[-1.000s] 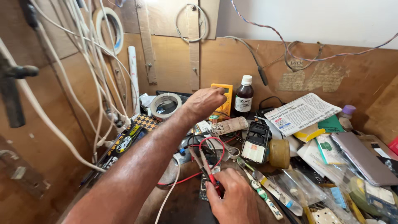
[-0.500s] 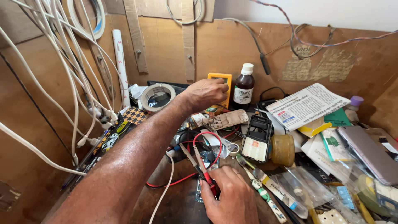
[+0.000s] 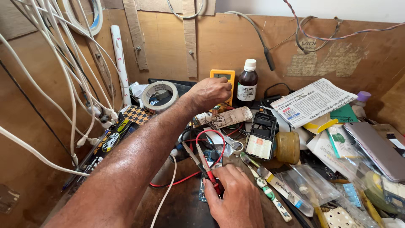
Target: The person uses a multimeter to test a small circuit board, then uses a hot air gun to apply heat to the same board. The person handles the board and tools directly on a cluttered workbench.
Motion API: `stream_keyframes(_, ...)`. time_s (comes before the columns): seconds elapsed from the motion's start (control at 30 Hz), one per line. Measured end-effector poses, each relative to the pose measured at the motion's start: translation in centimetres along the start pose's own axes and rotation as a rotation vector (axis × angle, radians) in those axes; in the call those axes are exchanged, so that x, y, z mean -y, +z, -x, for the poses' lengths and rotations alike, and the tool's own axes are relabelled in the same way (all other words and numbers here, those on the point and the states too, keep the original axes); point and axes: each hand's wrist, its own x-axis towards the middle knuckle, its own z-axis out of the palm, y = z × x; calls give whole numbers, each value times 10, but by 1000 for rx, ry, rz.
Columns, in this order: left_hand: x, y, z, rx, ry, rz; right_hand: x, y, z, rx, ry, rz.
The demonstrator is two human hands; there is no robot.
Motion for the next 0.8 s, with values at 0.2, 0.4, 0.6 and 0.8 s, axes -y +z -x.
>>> stream_keyframes(0.2, -3, -1, 2, -47, -30, 27, -1, -1, 2, -51, -72, -23)
stream_keyframes(0.4, -4, 0, 0, -30, -29, 45, -4, 0, 3, -63, -102, -34)
stream_keyframes(0.6, -6, -9, 4, -3, -139, 209, -5, -1, 3, -70, -122, -51)
stream_keyframes(0.8, -37, -27, 15, -437, -1033, 802, -5, -5, 5, -43, -124, -32)
